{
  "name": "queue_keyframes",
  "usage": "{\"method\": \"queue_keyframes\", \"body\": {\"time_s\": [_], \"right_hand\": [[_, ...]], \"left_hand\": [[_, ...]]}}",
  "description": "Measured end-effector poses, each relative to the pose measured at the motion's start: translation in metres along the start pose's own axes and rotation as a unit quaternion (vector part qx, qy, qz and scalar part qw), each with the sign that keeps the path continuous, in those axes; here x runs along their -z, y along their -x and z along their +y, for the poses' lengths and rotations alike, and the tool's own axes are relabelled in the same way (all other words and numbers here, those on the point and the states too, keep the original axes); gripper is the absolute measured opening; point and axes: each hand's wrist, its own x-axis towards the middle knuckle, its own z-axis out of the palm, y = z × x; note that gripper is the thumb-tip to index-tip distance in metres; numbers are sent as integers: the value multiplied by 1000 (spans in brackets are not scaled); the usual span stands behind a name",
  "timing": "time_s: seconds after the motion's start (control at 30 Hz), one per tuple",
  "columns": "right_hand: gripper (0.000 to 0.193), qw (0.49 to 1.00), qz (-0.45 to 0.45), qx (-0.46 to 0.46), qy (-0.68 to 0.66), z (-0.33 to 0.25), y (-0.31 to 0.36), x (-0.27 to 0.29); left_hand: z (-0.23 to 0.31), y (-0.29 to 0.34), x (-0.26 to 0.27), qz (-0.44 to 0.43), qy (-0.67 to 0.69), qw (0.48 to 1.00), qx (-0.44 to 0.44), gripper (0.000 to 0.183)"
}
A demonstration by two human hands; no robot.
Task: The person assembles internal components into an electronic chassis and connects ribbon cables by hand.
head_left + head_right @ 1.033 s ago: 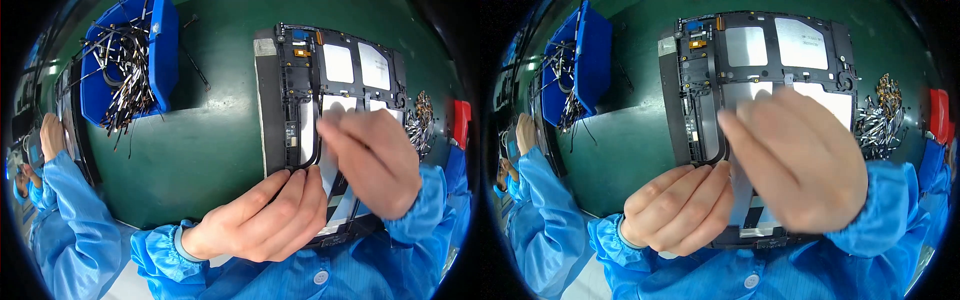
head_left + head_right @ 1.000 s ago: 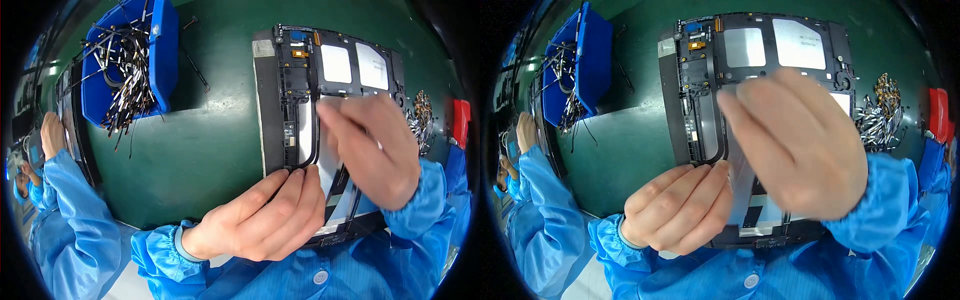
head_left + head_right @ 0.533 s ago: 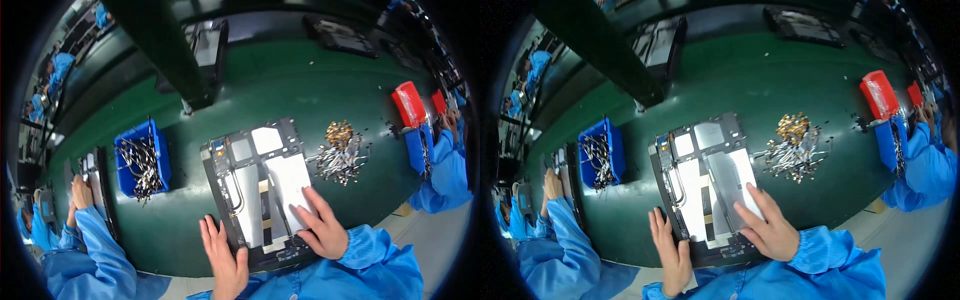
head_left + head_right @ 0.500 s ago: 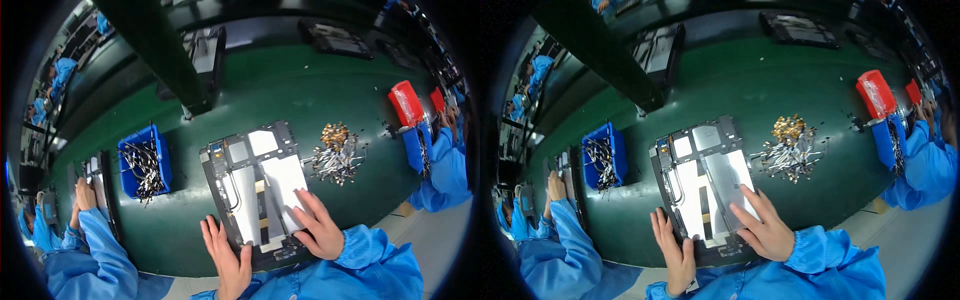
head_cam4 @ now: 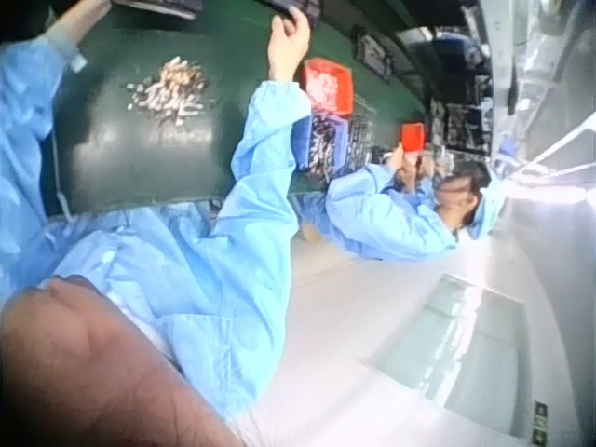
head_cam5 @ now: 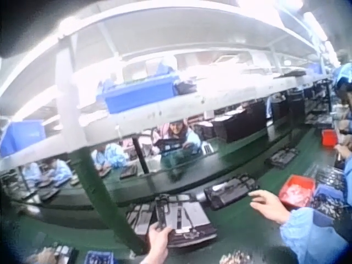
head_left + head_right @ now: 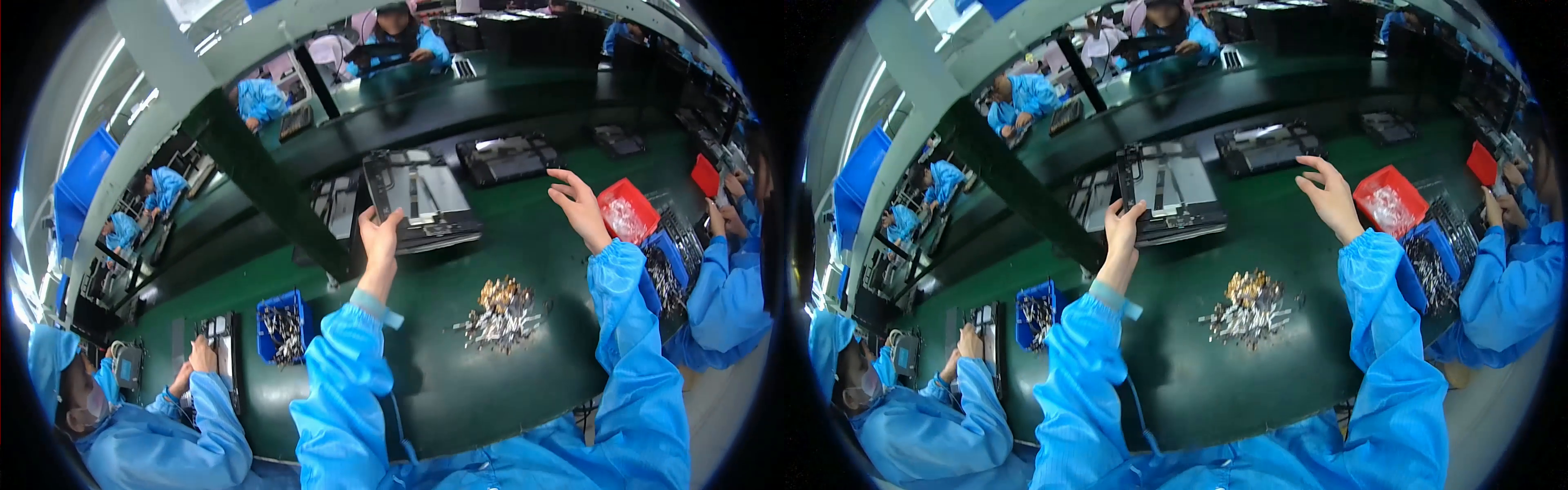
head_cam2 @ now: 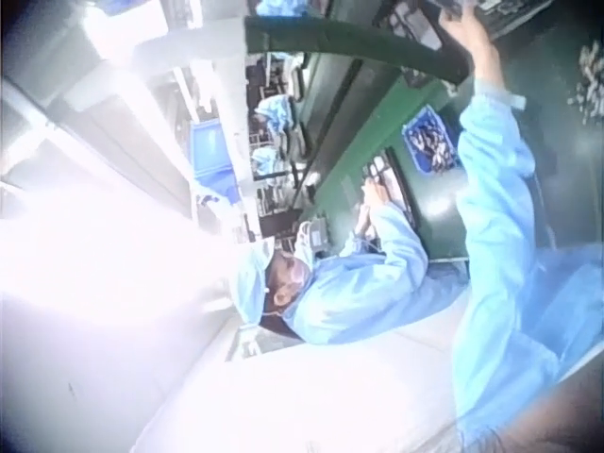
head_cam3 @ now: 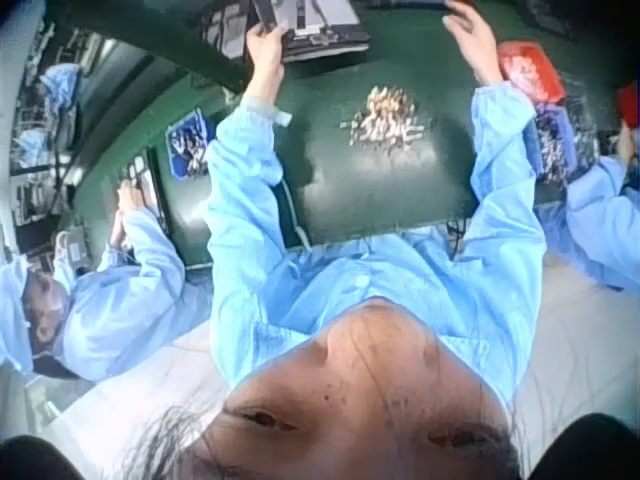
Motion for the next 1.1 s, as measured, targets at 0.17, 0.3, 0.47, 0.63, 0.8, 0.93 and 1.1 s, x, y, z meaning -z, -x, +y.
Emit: {"method": "queue_keyframes", "body": {"time_s": [0.17,0.3,0.47,0.63,0.8,0.93,1.1], "right_hand": [[44,963,123,36,236,101,-76,2],[55,935,123,-122,310,175,-139,-5],[71,955,144,-73,248,188,-170,-23],[78,959,225,-152,77,162,-183,-30],[49,963,202,-148,-101,105,-208,34],[44,969,235,42,66,-50,-165,64],[34,984,38,158,-72,-130,-78,111]], "left_hand": [[-62,-110,5,-4,-30,999,-13,59],[-69,-117,-12,-6,-19,1000,-15,59],[-91,-129,-26,-32,-13,999,9,65],[-88,-145,-18,-21,-12,1000,9,64],[-91,-143,-39,-59,25,998,28,61],[-93,-146,-41,-49,-176,981,-60,63],[21,-31,-73,-263,-144,951,-74,71]]}}
